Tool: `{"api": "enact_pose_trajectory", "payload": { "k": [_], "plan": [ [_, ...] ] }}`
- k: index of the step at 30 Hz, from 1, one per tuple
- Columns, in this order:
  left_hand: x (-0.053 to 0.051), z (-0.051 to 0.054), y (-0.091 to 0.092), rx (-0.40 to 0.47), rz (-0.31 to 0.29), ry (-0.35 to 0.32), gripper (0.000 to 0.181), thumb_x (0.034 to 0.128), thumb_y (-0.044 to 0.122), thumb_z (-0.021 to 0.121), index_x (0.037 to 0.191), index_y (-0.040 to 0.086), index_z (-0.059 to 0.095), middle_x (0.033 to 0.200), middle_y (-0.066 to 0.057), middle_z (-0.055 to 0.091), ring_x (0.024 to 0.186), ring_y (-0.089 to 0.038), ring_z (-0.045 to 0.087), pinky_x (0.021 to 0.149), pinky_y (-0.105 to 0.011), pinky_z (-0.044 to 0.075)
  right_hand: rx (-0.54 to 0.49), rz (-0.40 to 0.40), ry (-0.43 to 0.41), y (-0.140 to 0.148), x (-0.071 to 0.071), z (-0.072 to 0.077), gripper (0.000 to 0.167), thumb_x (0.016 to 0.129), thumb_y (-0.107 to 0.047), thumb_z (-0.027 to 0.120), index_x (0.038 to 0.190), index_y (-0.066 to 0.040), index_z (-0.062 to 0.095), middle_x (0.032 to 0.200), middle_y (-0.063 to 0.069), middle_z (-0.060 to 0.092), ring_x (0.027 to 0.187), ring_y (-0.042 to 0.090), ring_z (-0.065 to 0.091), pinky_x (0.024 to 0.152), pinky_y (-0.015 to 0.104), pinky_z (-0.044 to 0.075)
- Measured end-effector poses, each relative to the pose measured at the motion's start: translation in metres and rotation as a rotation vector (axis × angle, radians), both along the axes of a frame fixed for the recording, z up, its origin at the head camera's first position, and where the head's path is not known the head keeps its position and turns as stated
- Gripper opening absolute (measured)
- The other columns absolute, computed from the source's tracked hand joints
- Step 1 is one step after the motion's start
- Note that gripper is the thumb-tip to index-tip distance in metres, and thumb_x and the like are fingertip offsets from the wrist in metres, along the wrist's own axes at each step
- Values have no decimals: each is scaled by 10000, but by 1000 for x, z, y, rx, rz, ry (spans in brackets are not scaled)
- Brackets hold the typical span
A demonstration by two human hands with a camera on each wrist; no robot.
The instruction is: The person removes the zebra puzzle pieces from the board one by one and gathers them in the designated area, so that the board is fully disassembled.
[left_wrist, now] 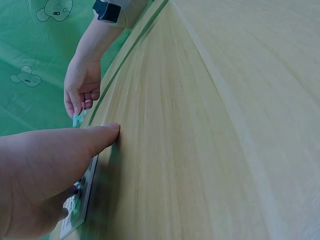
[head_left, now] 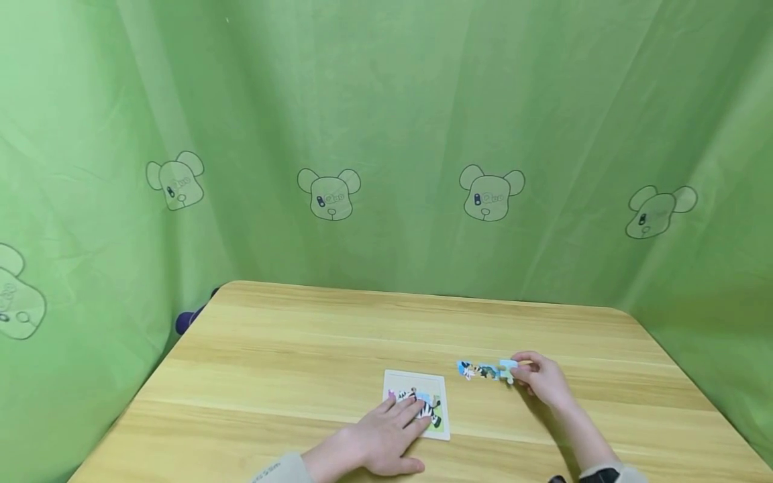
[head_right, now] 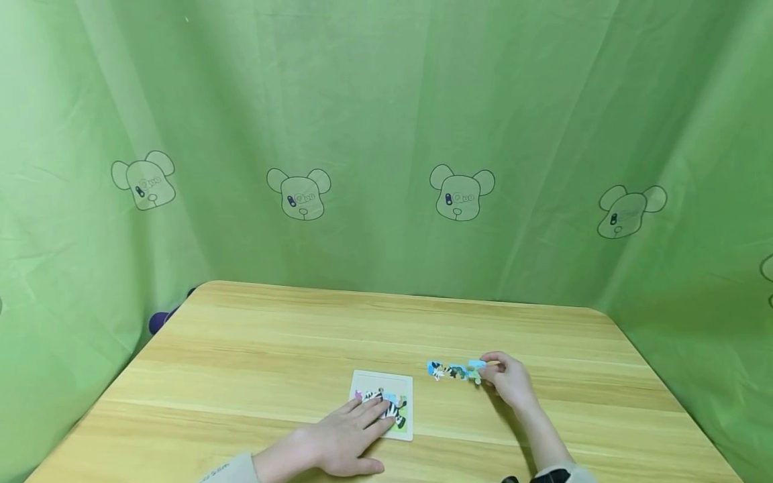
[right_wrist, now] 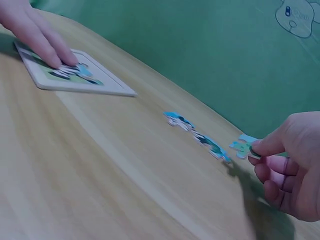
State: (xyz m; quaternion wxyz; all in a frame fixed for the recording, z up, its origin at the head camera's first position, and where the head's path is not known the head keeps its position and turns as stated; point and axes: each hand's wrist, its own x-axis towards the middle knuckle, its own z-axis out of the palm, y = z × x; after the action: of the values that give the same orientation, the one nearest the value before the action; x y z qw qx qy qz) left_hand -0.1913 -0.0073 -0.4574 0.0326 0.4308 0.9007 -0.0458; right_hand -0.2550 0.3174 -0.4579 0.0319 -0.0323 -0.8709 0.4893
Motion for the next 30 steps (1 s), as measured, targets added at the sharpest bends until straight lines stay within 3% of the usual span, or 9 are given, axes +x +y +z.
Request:
{"api": "enact_pose_trajectory", "payload": {
  "k": [10,24,30],
  "plan": [
    [1,-2,-1,-5,-10,9,720,893,639,335,1469,212,267,1521,-19,216,1389,-174,169,1109,-383,206,167,1,-57,15,-5,-4,335,854,-117,611,1100,104,553,787,67,598,670,170,509,522,259,433],
    [2,-2,-2,-12,-9,7,717,896,637,328,1471,213,263,1523,-17,213,1390,-170,165,1113,-382,197,298,15,-29,12,-7,-5,311,833,-104,623,1048,112,564,848,120,589,685,194,527,565,289,466],
    [3,0,-3,-7,-6,13,712,905,622,313,1474,200,252,1525,-31,202,1391,-181,164,1114,-393,186,307,11,-4,9,-6,-3,299,850,-107,610,1057,104,563,845,111,584,702,204,534,579,288,462]
  ]
}}
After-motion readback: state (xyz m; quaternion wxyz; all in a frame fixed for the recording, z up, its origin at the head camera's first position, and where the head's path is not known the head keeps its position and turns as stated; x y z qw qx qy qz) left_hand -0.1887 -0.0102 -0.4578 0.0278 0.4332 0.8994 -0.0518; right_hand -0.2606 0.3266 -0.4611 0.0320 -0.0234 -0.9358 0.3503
